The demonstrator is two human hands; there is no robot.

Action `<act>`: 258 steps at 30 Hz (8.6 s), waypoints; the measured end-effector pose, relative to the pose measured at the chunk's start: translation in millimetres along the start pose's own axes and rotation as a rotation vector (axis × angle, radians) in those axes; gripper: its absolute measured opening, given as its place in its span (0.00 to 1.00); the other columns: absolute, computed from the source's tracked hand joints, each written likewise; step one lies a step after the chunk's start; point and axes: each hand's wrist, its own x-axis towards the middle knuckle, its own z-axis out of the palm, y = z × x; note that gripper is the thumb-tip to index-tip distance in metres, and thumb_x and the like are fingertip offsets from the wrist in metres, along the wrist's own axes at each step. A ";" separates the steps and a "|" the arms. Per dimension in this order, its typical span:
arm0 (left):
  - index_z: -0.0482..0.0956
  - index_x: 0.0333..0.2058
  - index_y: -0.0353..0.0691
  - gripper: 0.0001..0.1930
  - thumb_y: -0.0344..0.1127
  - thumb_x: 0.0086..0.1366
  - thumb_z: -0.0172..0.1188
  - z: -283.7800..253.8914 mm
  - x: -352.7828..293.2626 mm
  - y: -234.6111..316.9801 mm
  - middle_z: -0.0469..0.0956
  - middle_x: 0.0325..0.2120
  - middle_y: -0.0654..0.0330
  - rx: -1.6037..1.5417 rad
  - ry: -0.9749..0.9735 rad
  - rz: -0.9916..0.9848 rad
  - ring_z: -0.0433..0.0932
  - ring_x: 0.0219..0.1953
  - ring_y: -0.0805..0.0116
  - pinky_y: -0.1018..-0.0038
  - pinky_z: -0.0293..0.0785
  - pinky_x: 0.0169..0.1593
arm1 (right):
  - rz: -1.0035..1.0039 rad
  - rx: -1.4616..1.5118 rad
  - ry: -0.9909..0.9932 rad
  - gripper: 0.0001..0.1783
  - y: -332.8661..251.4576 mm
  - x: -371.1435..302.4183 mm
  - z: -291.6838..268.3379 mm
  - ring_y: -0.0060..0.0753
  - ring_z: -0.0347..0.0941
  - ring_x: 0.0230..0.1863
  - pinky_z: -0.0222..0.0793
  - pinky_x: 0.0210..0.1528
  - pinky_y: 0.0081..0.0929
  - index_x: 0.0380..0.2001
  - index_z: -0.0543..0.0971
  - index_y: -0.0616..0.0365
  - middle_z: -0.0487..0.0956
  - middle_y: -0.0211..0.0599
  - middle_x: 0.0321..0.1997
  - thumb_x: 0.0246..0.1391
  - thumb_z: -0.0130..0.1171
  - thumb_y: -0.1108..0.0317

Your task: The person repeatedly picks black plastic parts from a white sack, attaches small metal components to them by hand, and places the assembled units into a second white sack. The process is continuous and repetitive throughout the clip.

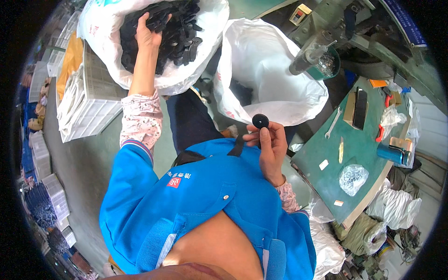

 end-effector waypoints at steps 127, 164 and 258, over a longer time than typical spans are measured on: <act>0.71 0.49 0.36 0.20 0.37 0.60 0.56 101.5 -238.4 -72.1 0.73 0.49 0.47 -0.442 -0.179 -0.900 0.69 0.56 0.52 0.53 0.63 0.61 | -0.846 -0.877 -0.058 0.19 -31.7 109.7 -20.7 0.46 0.73 0.51 0.71 0.49 0.30 0.48 0.67 0.65 0.71 0.51 0.55 0.52 0.47 0.86; 0.71 0.47 0.30 0.18 0.31 0.59 0.53 100.8 -256.6 -73.8 0.75 0.44 0.49 0.028 -0.600 -1.132 0.77 0.46 0.59 0.65 0.74 0.52 | -0.643 -0.471 0.018 0.10 -58.8 96.8 -36.0 0.25 0.77 0.43 0.73 0.44 0.19 0.38 0.77 0.65 0.78 0.39 0.48 0.51 0.57 0.81; 0.72 0.47 0.27 0.19 0.35 0.61 0.55 120.5 -240.0 -82.6 0.76 0.45 0.45 0.019 -0.420 -0.920 0.78 0.47 0.54 0.61 0.76 0.53 | 0.014 -0.866 -0.490 0.13 -58.0 61.8 -70.1 0.38 0.77 0.28 0.70 0.30 0.29 0.44 0.72 0.61 0.79 0.44 0.27 0.56 0.54 0.70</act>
